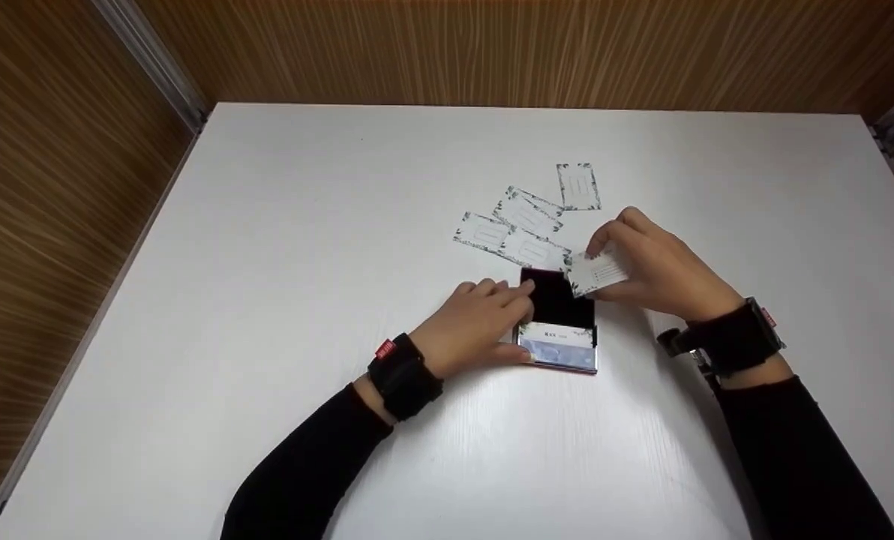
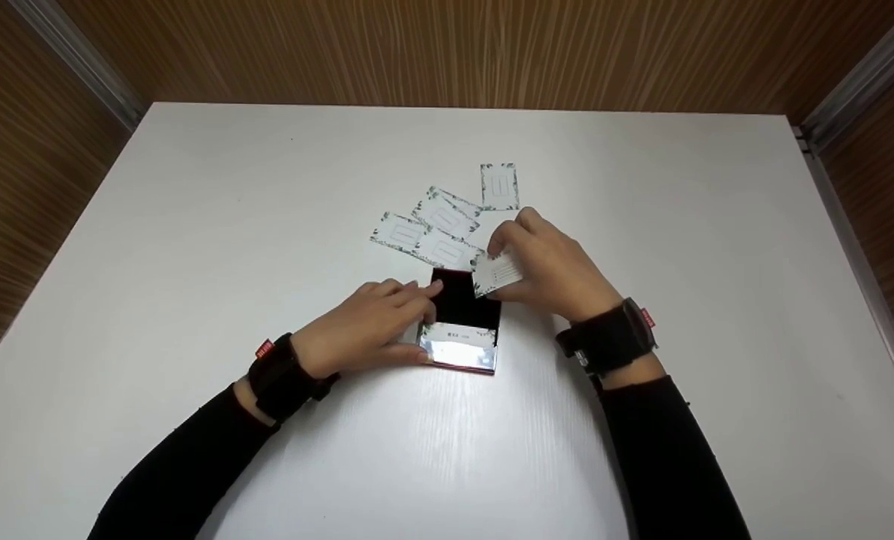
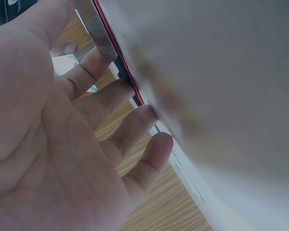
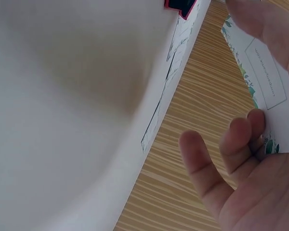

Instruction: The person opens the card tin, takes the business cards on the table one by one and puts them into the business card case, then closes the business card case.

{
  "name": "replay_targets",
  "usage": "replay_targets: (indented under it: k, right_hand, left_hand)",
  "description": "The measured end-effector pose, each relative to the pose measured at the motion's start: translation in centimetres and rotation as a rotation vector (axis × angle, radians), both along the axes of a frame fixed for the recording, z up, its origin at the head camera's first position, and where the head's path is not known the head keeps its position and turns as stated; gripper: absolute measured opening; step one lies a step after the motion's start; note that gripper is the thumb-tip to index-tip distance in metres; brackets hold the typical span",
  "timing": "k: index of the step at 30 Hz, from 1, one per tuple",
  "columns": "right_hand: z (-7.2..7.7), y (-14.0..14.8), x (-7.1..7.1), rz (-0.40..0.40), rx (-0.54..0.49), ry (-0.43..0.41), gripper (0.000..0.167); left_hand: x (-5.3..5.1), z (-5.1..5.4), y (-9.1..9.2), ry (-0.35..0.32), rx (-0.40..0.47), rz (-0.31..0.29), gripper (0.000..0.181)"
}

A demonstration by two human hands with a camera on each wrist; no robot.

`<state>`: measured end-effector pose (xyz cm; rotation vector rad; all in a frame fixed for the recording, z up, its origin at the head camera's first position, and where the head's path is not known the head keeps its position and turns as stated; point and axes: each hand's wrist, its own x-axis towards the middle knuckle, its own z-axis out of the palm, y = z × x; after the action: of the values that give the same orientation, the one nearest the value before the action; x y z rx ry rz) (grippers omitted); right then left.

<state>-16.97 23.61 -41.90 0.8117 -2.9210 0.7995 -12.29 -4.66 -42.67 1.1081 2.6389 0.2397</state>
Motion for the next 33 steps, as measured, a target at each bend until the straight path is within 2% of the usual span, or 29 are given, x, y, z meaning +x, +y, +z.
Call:
replay_targets:
  k: [6, 12, 14, 21, 28, 33]
  right_hand:
    - [-0.02, 0.06, 0.07, -0.015, -0.01, -0.002, 0.056]
    - [0.1, 0.32, -0.13, -0.001, -0.022, 0.105, 0.024]
    - [0.04, 0.38, -0.12, 0.009, -0.025, 0.133, 0.019]
    - [0.16, 0.34, -0.05, 0.036, -0.036, 0.154, 0.036]
    - [0.49, 0.04, -0.33, 0.048, -0.116, 0.278, 0.029]
    - [0.2, -0.13, -0.18, 0.052, -0.189, 0.303, 0.028]
  left_hand:
    - [0.06, 0.04, 0.13, -0.003, 0.001, -0.002, 0.049]
    - [-0.26, 0.09, 0.24, 0.003, 0.009, -0.004, 0.049]
    - [-0.18, 0.05, 0.18, -0.005, 0.008, -0.003, 0.048]
    - [0.01, 0.02, 0.09, -0.017, 0.01, 0.004, 0.047]
    - [-0.23, 0.25, 0.12, -0.004, 0.006, 0.005, 0.047]
    - [-0.04, -0.13, 0.05, -0.016, 0.01, 0.014, 0.046]
